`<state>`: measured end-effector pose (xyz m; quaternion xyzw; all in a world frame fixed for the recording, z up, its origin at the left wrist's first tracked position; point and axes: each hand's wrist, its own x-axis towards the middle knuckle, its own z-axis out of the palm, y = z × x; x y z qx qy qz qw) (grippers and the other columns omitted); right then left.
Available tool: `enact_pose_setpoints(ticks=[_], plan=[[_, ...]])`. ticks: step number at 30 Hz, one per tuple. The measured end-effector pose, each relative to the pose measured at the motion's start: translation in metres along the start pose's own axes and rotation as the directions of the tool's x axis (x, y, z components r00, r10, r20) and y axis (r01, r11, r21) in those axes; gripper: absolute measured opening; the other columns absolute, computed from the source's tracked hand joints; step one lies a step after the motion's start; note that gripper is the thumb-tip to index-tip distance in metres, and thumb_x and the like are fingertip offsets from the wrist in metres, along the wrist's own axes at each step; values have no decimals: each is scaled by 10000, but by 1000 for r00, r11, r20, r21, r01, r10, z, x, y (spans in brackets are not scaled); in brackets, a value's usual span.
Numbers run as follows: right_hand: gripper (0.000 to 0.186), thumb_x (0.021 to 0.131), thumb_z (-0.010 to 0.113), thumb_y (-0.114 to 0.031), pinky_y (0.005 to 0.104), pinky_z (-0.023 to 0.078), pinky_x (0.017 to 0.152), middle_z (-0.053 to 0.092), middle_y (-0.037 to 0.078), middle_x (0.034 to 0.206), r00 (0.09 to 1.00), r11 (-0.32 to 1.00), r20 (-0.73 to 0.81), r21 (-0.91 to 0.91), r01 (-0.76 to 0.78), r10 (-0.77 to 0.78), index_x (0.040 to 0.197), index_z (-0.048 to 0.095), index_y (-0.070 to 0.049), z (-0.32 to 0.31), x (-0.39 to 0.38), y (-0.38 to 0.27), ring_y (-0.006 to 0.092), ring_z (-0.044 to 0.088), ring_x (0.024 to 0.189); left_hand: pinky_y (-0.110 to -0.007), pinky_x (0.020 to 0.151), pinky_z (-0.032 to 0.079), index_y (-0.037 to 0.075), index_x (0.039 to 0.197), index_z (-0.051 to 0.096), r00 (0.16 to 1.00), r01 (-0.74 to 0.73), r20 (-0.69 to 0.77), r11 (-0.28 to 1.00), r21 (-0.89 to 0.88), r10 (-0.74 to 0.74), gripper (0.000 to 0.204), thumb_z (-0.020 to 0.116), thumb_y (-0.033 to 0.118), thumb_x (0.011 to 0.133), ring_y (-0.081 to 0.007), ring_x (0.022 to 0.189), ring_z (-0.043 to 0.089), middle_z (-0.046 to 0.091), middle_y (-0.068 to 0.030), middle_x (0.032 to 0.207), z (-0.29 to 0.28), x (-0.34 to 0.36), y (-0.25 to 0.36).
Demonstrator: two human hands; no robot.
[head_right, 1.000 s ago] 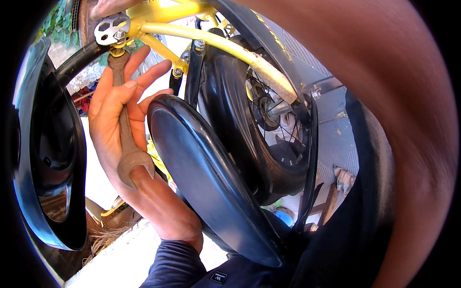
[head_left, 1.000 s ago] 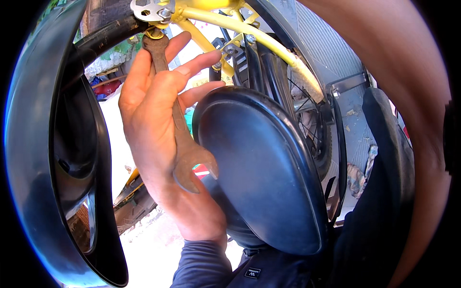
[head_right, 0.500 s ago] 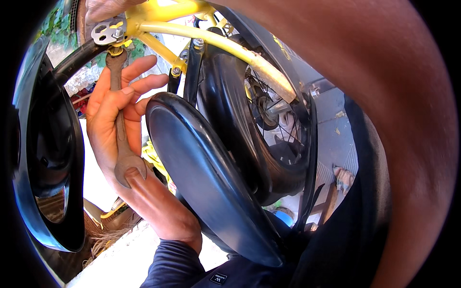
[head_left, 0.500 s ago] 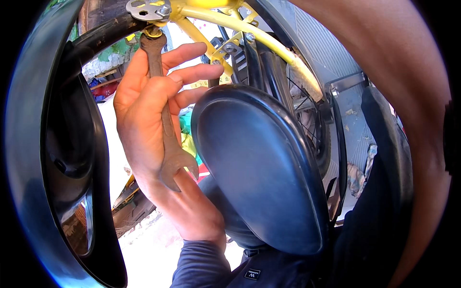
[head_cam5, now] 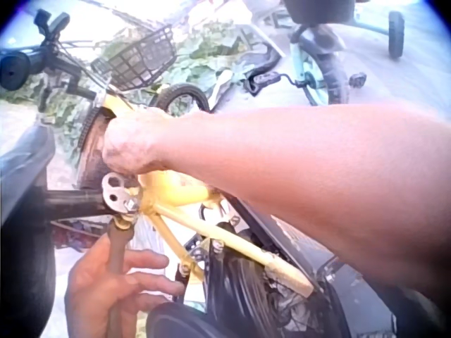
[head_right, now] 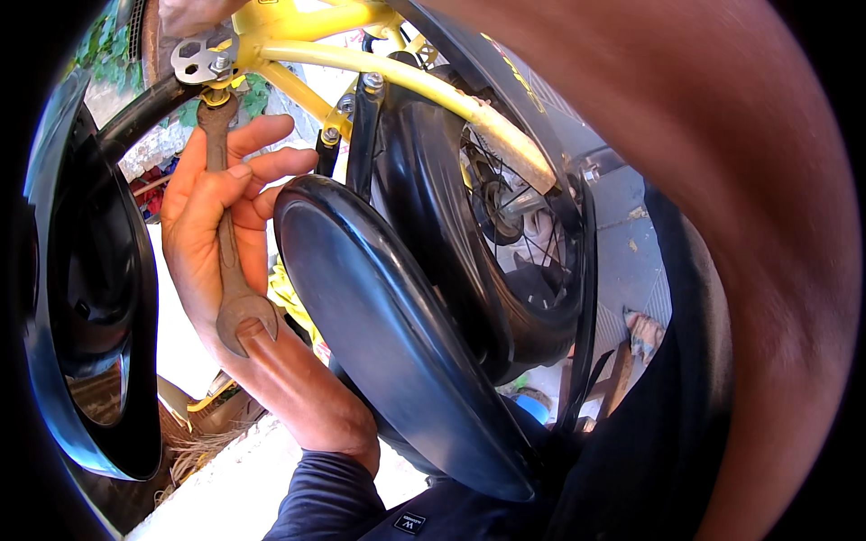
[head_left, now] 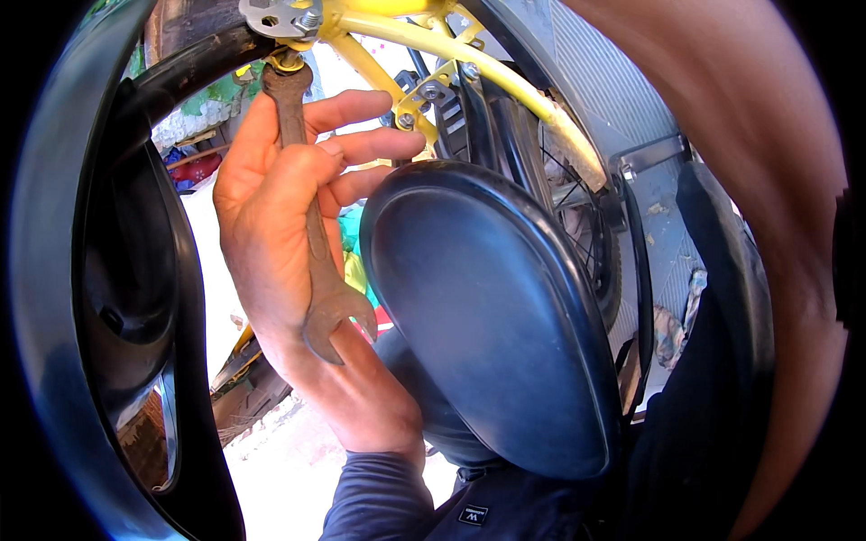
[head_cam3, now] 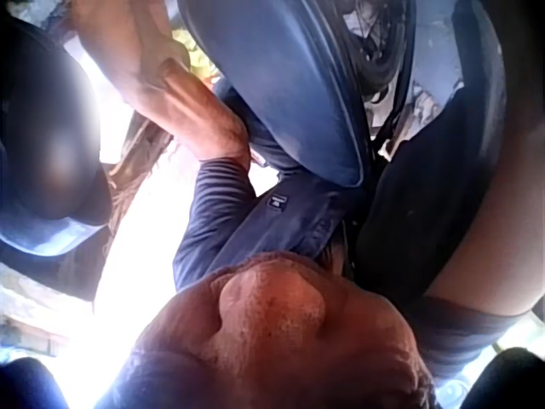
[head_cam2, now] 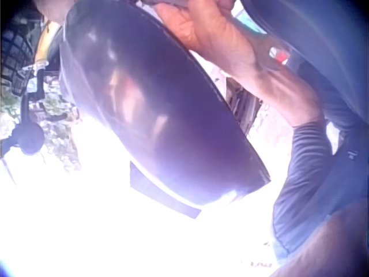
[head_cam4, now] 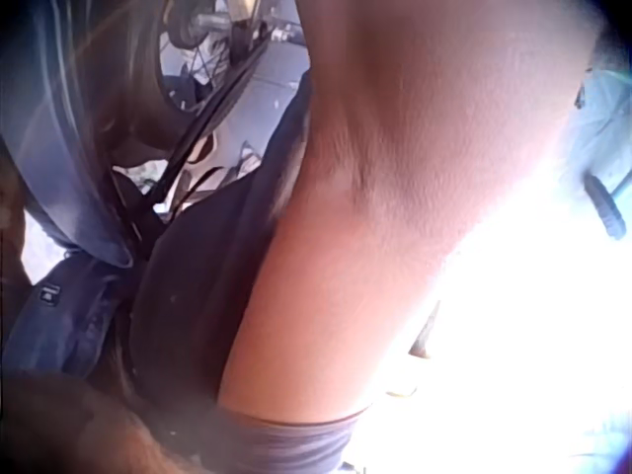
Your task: The person is repairing a yellow bicycle, specifically focusing on the seat post area. They use a wrench and a multi-tool to tighten bolts and adjust the seat post clamp. The person also briefly handles a smartphone while sitting on a low stool.
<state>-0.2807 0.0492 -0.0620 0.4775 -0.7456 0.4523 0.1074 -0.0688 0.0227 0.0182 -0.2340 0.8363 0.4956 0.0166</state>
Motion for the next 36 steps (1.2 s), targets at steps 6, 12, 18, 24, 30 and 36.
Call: enact_pose_setpoints(ticks=[6,12,18,24,30,36], plan=[[327,797,493,-270,429,511,767,695,168,943,997,997,10,-32,-73,73,903,723,-63,-14,-13,-6,342,664,888,-315,713,599,-151,1190,443,1000,6,-20,1000,27,-6,376,457,11,851,-297,860,690,607,-279,1073,5,-1,0],[326,795,497,-262,428,511,769,696,167,945,993,993,-1,10,-118,118,907,723,-56,-16,-22,-9,339,665,893,-313,709,597,-151,1206,428,1000,27,11,999,18,-27,388,453,8,852,-274,829,695,613,-265,1052,3,-1,1],[325,794,501,-254,427,511,771,697,166,947,989,987,-1,50,-150,150,911,724,-49,-12,-21,-12,336,666,897,-308,704,595,-137,1175,445,999,50,1,999,-10,-50,359,457,15,851,-267,816,694,618,-245,1018,2,-2,1],[324,792,505,-247,425,512,774,698,165,949,983,979,7,88,-186,186,916,724,-42,-8,-21,-17,333,667,902,-319,704,596,-123,1162,456,999,36,-3,999,-26,-36,338,449,23,857,-270,808,693,624,-231,998,3,-4,0],[304,798,503,-209,434,520,768,699,169,938,992,987,9,-93,-128,129,901,730,-35,5,-14,-20,328,672,899,-328,705,600,-124,1183,453,1000,21,14,999,-24,-21,360,432,17,853,-278,806,696,626,-233,1008,-1,-4,-3],[278,807,498,-158,434,539,747,705,156,918,984,987,-96,-34,-155,151,883,741,-45,21,-10,-19,312,682,890,-338,712,604,-137,1195,442,999,36,41,997,-62,-34,373,430,3,850,-294,822,697,623,-242,1012,-4,-3,-1]])
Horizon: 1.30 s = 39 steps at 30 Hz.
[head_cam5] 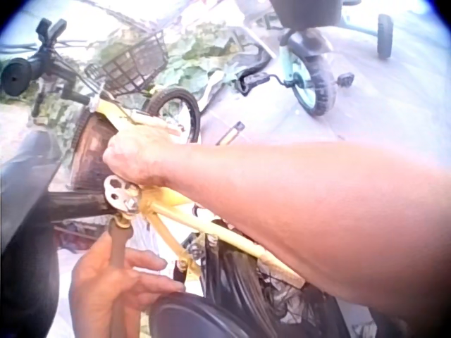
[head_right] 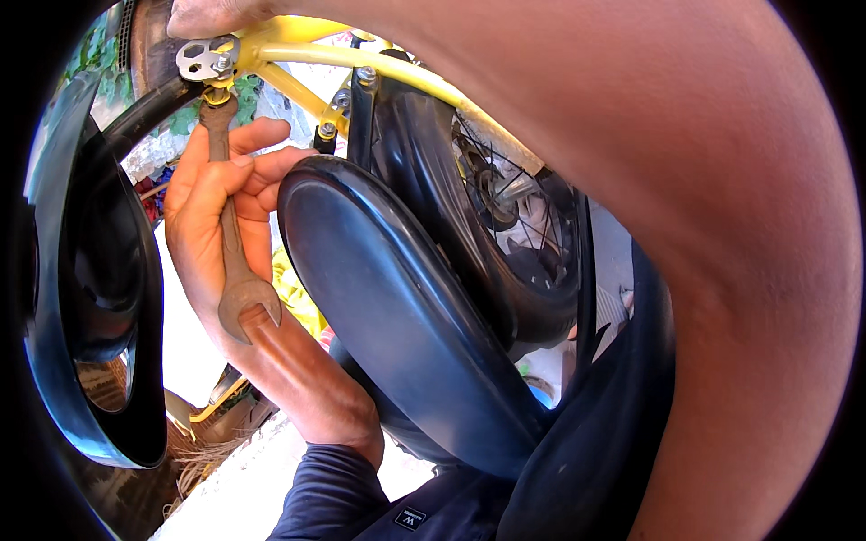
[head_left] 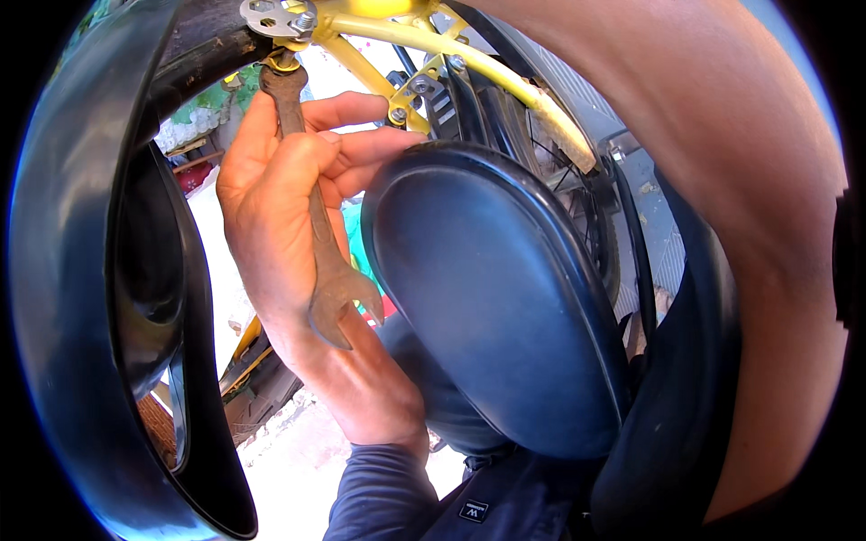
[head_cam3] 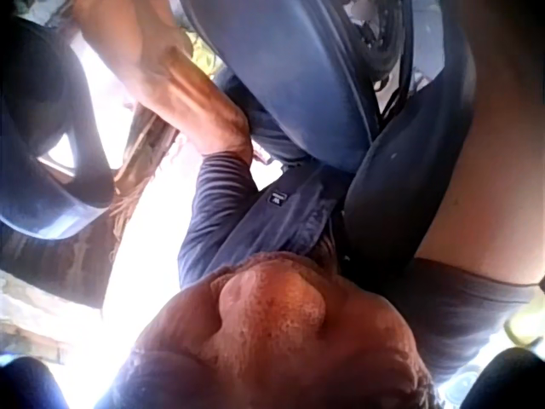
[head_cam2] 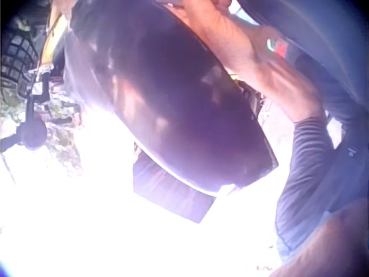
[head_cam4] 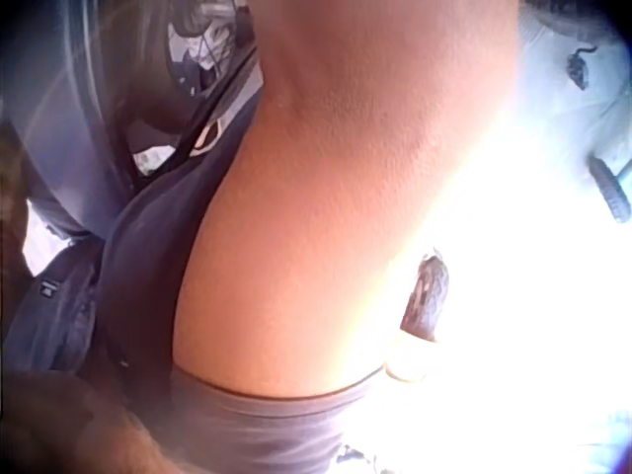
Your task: The person is repairing a yellow bicycle, specifically focusing on the seat post area. They use a wrench and a multi-tool to tighten bolts and adjust the seat post clamp. The person also briefly handles a smartphone while sitting on a low stool.
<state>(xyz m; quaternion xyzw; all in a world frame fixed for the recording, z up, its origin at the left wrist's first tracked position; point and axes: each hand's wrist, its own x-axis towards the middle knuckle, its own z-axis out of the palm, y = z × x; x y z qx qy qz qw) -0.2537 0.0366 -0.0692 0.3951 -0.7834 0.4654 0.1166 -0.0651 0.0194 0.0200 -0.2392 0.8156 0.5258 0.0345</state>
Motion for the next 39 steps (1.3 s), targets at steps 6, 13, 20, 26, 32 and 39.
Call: enact_pose_setpoints(ticks=[6,13,20,26,32,39], plan=[[274,810,499,-149,425,547,736,711,130,941,995,980,-29,-177,91,-98,898,741,-56,1,-1,0,313,683,897,-343,718,603,-152,1213,424,999,-30,-11,1000,4,30,398,446,10,850,-298,826,696,618,-249,1018,0,-2,0],[279,806,495,-152,429,545,747,710,130,953,1000,986,-15,-165,19,-22,899,740,-56,-2,-3,-2,314,682,901,-337,728,602,-149,1199,437,998,-56,-12,998,3,56,393,458,14,843,-292,815,695,612,-252,1009,1,-2,-3],[349,793,471,-247,440,510,797,685,202,954,980,965,-37,182,-187,197,880,721,-19,-3,-8,-2,367,659,913,-330,718,605,-140,1164,473,998,-70,-5,997,-15,70,365,459,26,840,-271,800,697,618,-239,998,-4,2,-8],[324,795,479,-219,432,519,783,691,193,930,984,979,-21,112,-171,175,871,724,-22,-1,-11,2,357,666,895,-333,714,594,-124,1111,495,997,-71,-35,998,-2,71,322,436,24,831,-275,781,697,622,-220,956,-3,3,-8],[236,785,539,-151,426,537,745,701,174,887,998,991,36,-128,-40,45,846,732,-29,6,-12,4,327,680,856,-344,688,574,-96,1009,519,994,-82,-72,997,12,83,256,393,19,818,-288,740,694,610,-201,896,1,2,-9],[186,778,562,-143,408,545,709,701,132,789,998,976,49,-213,46,-37,757,731,-67,17,-16,16,310,688,785,-343,680,569,-86,977,533,994,-76,-75,997,2,76,237,392,16,816,-284,737,694,615,-193,883,2,3,-10]])
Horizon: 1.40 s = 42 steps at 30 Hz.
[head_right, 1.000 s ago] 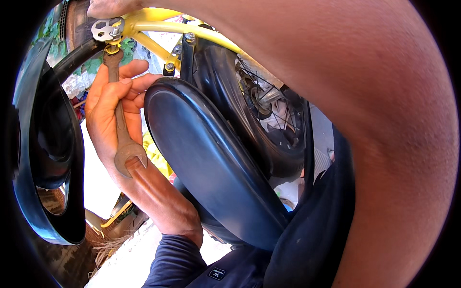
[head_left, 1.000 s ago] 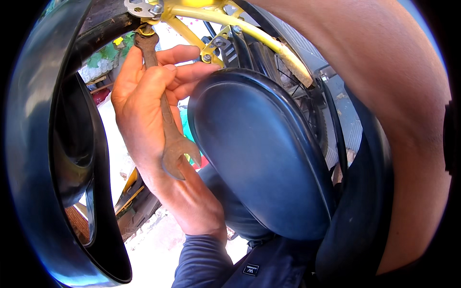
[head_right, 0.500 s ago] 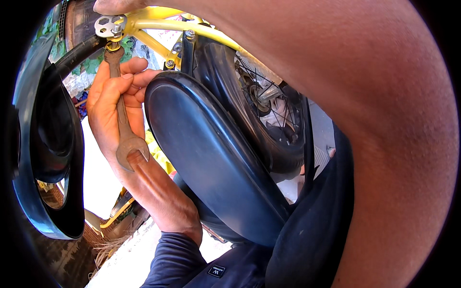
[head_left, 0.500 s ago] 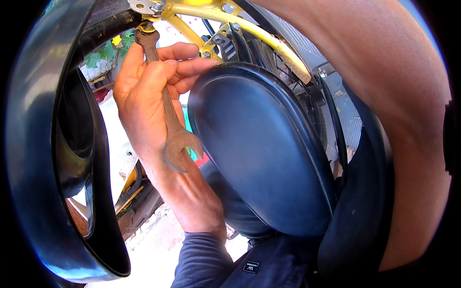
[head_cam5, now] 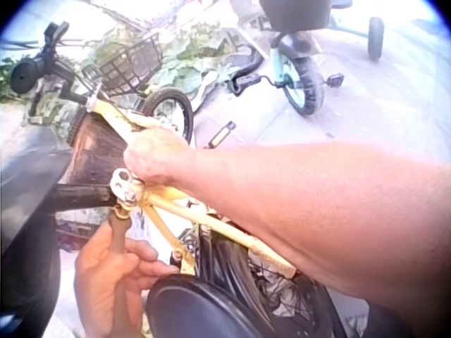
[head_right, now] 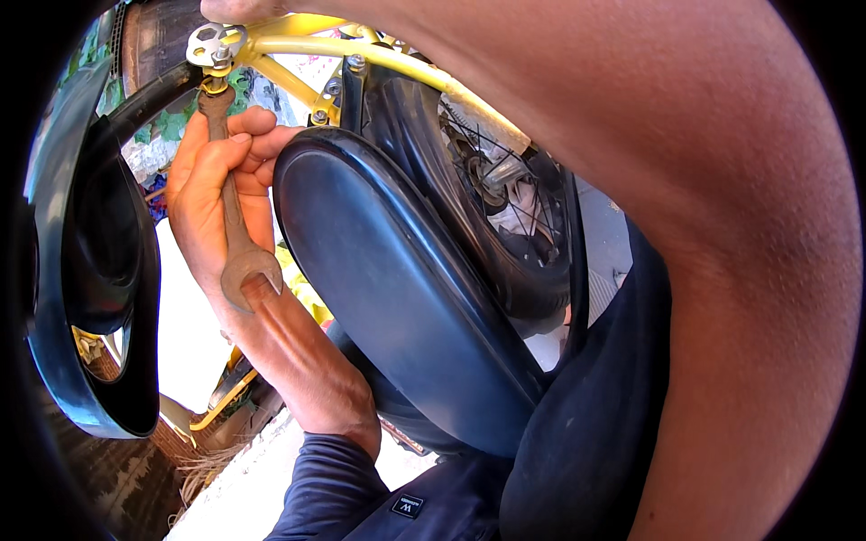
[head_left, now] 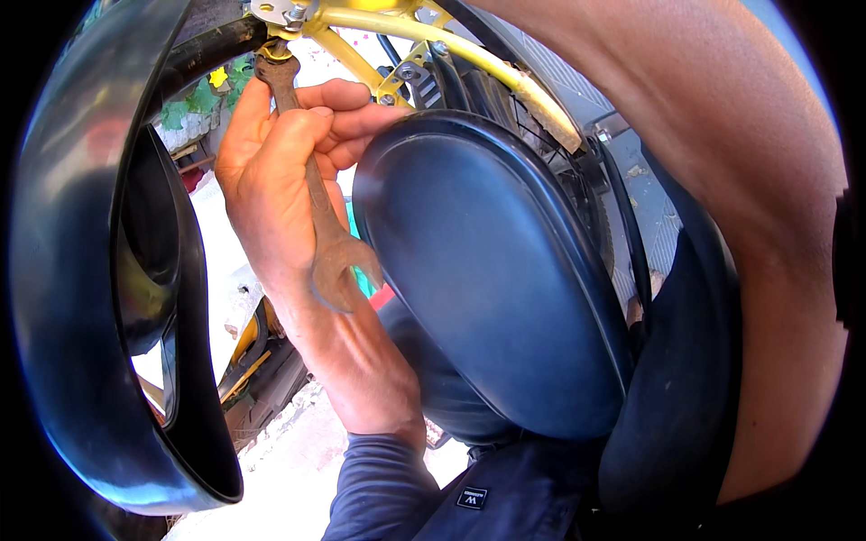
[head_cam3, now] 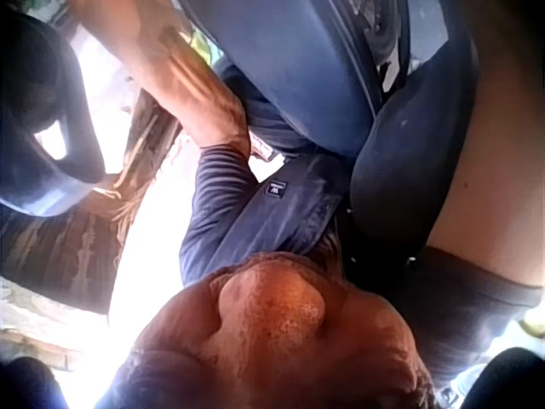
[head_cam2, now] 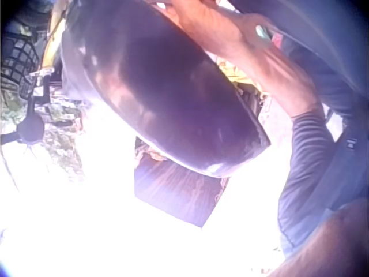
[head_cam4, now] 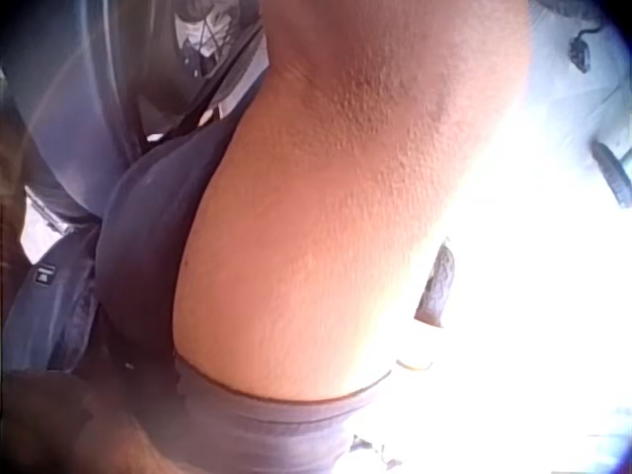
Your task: The person is repairing a yellow bicycle, specifically focusing on the seat post area. They use a wrench and a multi-tool to tighten bolts and adjust the seat post clamp. The person also briefly handles a smartphone while sitting on a low stool.
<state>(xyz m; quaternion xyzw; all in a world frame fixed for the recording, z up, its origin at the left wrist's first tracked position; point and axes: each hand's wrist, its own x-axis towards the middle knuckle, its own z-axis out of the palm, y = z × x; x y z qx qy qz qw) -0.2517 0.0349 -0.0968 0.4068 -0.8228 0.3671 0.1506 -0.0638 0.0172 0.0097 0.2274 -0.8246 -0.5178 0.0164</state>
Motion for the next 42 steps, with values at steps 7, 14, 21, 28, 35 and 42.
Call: enact_pose_setpoints(ticks=[7,14,21,28,35,42], plan=[[179,790,551,-145,413,546,685,692,152,779,998,996,14,65,-64,63,774,714,-74,11,-2,1,319,687,769,-343,682,575,-77,977,528,999,10,37,999,-33,-9,231,382,-4,813,-285,739,693,619,-183,884,-5,3,-4],[229,831,501,-156,440,541,700,676,216,791,986,966,-55,212,-145,160,877,692,-39,15,-8,5,358,680,792,-352,689,574,-65,988,530,998,58,6,998,-28,-57,232,401,-6,806,-289,727,689,615,-171,872,-1,1,1],[288,776,537,-220,437,533,729,688,215,863,796,504,79,735,-453,601,911,719,-43,-31,-22,-3,372,679,833,-347,677,572,-65,976,537,998,46,-26,991,-128,-50,206,421,15,826,-280,693,683,621,-174,827,5,0,1],[314,790,549,-251,404,518,747,692,212,838,518,254,216,680,-688,828,874,706,8,-73,15,33,317,686,839,-340,687,575,-86,1065,524,996,89,-28,995,-32,-90,247,448,36,864,-271,731,686,632,-181,836,8,-3,20],[262,834,535,-249,369,463,481,664,135,713,578,489,-22,561,-668,816,702,662,-62,5,-68,75,229,607,521,-300,652,530,-52,1177,522,978,203,-7,946,251,-208,319,480,85,892,-217,686,670,651,-135,777,-13,-5,25],[325,905,482,-271,270,242,352,389,1,509,446,-110,632,645,-756,633,613,500,-131,-56,-99,71,110,330,401,-240,512,389,-13,1203,534,969,153,121,910,386,-214,324,514,141,920,-103,516,484,484,-7,589,-33,7,18]])
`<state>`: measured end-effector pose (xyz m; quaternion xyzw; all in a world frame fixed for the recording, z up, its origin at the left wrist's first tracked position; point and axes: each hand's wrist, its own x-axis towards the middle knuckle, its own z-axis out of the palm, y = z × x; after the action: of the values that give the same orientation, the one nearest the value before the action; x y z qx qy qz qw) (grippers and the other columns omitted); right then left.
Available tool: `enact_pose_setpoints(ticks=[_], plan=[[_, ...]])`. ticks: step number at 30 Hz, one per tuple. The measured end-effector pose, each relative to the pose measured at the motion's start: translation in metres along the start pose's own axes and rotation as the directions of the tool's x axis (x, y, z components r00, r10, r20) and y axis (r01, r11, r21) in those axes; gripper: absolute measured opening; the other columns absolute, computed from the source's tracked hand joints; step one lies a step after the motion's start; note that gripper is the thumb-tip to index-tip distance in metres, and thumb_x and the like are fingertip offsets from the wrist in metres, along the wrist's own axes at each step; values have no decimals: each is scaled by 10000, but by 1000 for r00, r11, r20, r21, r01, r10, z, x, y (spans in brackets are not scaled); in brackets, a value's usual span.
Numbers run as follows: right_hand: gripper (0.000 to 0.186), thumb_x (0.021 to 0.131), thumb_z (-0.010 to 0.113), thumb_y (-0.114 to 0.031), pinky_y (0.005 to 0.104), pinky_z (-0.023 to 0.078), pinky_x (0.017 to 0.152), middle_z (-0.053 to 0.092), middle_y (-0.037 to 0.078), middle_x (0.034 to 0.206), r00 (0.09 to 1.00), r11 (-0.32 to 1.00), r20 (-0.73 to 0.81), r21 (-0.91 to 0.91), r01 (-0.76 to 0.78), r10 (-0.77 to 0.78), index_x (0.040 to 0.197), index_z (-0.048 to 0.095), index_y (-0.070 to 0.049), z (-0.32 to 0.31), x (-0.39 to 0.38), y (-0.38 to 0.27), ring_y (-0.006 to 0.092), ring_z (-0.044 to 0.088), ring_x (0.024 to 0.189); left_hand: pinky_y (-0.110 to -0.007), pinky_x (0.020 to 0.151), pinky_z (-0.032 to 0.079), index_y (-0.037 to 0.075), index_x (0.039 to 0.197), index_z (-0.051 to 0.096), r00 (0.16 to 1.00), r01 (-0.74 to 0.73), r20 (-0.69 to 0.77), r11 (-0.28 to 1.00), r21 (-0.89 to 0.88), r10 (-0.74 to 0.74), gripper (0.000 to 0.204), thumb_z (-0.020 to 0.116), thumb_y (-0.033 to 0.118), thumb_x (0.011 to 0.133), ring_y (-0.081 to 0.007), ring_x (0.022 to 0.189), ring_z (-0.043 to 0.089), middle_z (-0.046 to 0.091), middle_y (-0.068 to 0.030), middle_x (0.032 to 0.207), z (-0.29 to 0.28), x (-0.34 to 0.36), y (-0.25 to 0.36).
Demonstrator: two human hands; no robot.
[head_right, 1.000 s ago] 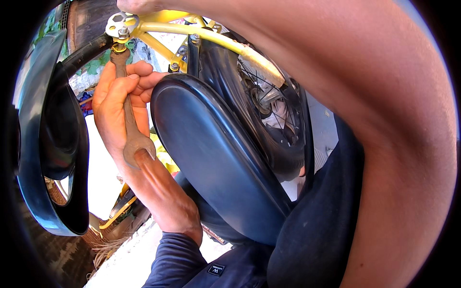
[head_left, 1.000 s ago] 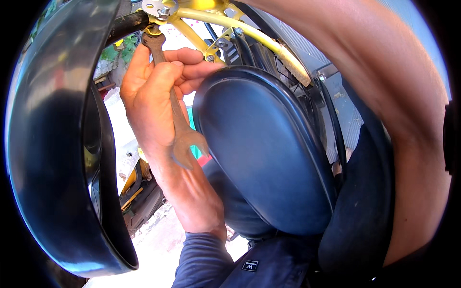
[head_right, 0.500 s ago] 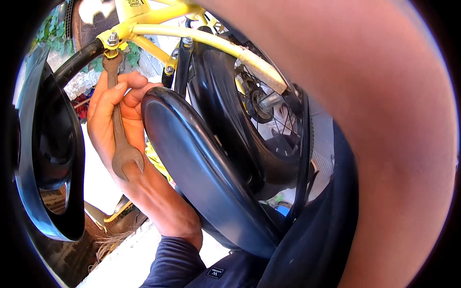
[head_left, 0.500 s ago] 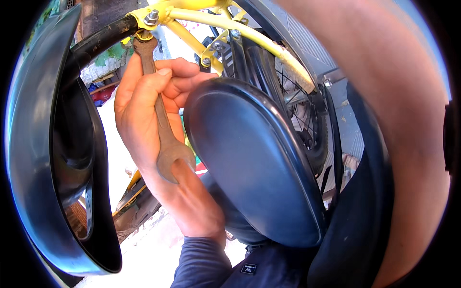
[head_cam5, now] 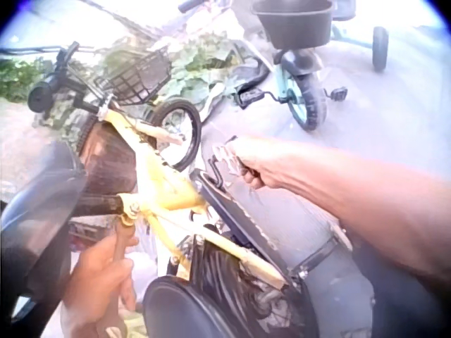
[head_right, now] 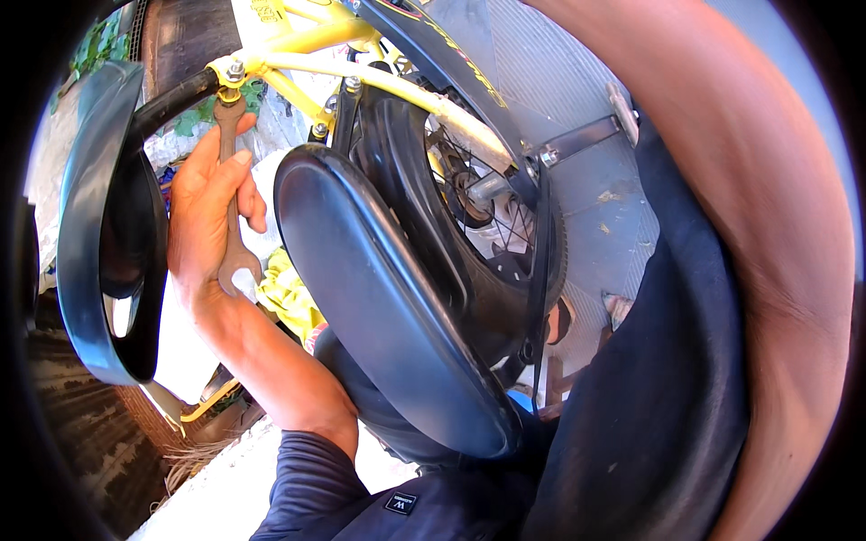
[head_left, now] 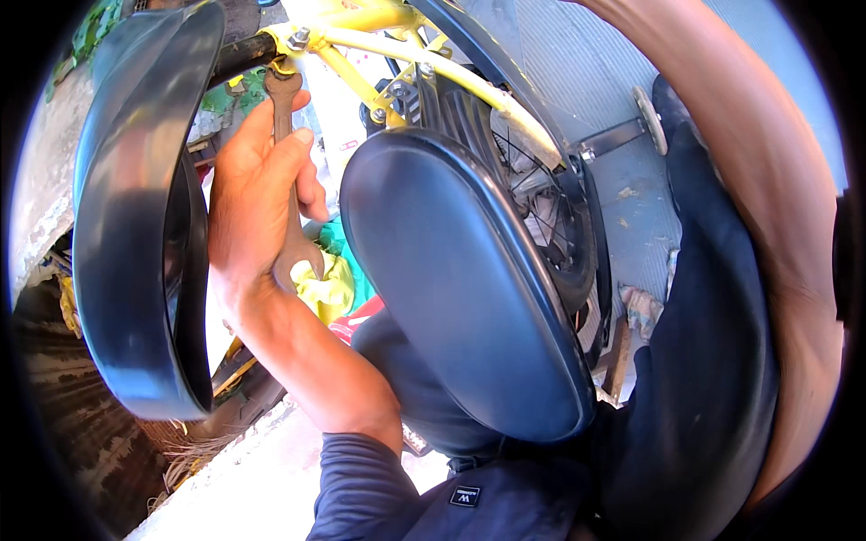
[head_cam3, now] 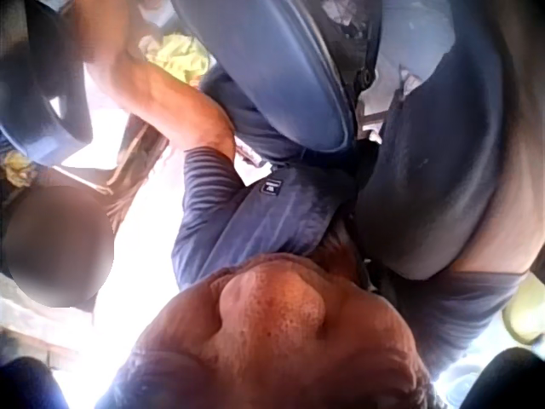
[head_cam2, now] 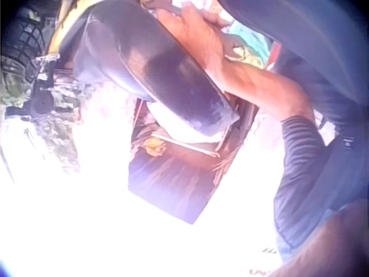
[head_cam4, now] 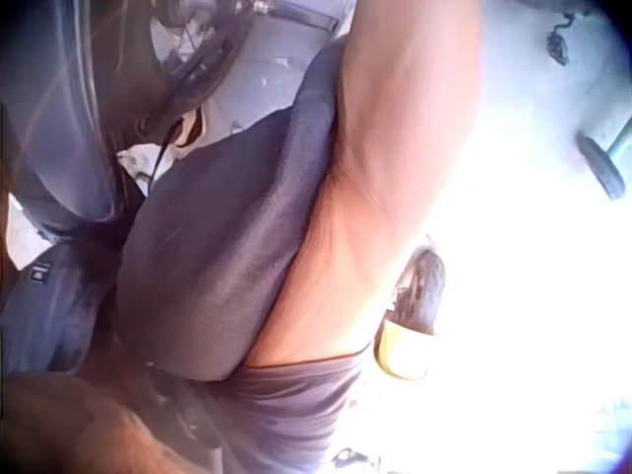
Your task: The person is repairing a yellow bicycle, specifically focusing on the seat post area. They use a wrench and a multi-tool to tighten bolts and adjust the seat post clamp. The person also briefly handles a smartphone while sitting on a low stool.
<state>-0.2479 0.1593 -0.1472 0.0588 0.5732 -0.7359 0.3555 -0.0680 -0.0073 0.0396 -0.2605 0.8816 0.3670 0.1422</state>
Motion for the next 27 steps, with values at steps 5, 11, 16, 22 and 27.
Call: enact_pose_setpoints(ticks=[5,11,16,22,27], plan=[[339,935,503,-306,272,286,362,424,-4,534,998,999,-62,-48,-16,13,639,499,-142,-18,-32,4,117,362,414,-229,467,360,2,1142,563,998,58,30,998,-10,-57,254,502,156,950,-77,495,448,481,1,607,-2,-11,7],[331,938,540,-357,258,329,399,470,-13,601,972,976,102,-83,-202,210,687,500,-144,-29,-50,18,107,416,472,-229,470,370,5,1121,575,996,79,51,990,-113,-73,216,513,101,938,-88,488,445,487,4,628,-15,0,-52],[314,915,602,-344,242,339,406,473,-24,608,916,968,316,-29,-250,246,694,505,-142,-29,-68,17,97,431,488,-238,483,371,1,1011,560,978,190,-37,956,-223,-203,159,534,143,944,-103,507,444,481,-2,637,-35,19,-105],[415,879,647,-455,167,305,425,446,-35,638,986,950,165,-301,87,-38,864,608,-42,-8,-155,-33,29,405,536,-252,507,365,49,968,529,982,-186,-181,453,-872,55,182,540,228,938,-149,634,458,478,-37,738,-19,35,-98],[564,838,671,-487,193,293,445,586,77,824,968,939,228,-297,174,-107,1035,610,38,44,-217,-84,46,377,536,-233,469,396,101,1093,587,961,-268,-271,414,-870,52,489,479,550,932,-121,821,643,676,-51,914,-22,-36,-37]])
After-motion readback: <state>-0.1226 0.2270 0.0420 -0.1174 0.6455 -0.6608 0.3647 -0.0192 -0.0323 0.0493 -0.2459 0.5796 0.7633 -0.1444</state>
